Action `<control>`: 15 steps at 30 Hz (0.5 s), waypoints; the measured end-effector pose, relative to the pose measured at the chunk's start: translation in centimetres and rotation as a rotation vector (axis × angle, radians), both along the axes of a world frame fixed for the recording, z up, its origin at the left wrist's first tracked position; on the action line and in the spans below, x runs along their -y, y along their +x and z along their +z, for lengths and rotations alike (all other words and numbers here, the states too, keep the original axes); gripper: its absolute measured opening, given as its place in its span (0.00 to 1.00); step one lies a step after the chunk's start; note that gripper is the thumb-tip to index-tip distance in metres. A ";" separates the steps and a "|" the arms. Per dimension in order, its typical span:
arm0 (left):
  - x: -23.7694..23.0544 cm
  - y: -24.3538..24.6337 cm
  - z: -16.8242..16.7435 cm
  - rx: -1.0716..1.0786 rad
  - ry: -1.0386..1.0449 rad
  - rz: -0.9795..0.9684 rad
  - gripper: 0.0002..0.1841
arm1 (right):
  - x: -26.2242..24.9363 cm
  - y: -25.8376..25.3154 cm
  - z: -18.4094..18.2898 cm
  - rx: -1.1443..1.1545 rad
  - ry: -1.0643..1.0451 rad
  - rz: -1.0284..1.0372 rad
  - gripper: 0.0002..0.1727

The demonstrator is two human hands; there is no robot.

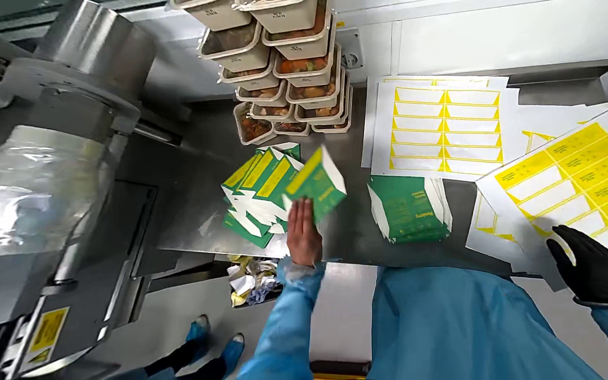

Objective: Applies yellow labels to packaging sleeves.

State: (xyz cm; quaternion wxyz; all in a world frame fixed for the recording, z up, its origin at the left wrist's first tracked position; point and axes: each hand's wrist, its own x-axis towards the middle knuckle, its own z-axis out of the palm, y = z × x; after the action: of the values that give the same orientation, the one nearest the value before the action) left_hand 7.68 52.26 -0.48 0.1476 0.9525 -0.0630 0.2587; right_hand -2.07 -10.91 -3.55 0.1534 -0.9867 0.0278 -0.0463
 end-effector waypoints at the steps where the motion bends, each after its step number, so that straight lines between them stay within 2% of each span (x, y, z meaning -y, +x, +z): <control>1: -1.8 1.0 -1.9 -0.052 0.062 0.064 0.26 | 0.8 0.1 -0.5 -0.002 -0.006 -0.004 0.30; 4: -4.4 2.7 -5.6 -0.424 0.235 0.212 0.30 | 1.9 0.5 -2.1 -0.002 0.016 0.012 0.30; 6: -4.5 3.4 -5.7 -0.562 0.260 0.296 0.46 | 1.8 0.7 -2.3 -0.014 0.032 0.034 0.30; 7: -4.6 3.9 -5.2 -0.533 0.219 0.308 0.50 | 1.8 0.7 -2.1 -0.026 0.037 0.039 0.30; 11: -6.3 7.0 -2.4 -0.373 0.060 0.395 0.50 | 2.8 -0.2 -2.3 -0.013 0.051 0.017 0.30; 13: -8.5 8.1 -2.7 -0.409 0.061 0.509 0.52 | 2.6 -0.7 -1.8 -0.025 0.052 0.022 0.30; 15: -9.8 8.6 -3.7 -0.502 0.093 0.613 0.52 | 1.5 -0.8 0.2 -0.081 0.029 0.014 0.31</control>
State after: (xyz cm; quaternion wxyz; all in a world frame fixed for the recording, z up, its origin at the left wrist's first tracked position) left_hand 16.26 62.09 -4.17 0.0310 0.9665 0.2507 0.0467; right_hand -2.88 -12.37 -3.33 0.1670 -0.9856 0.0275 -0.0049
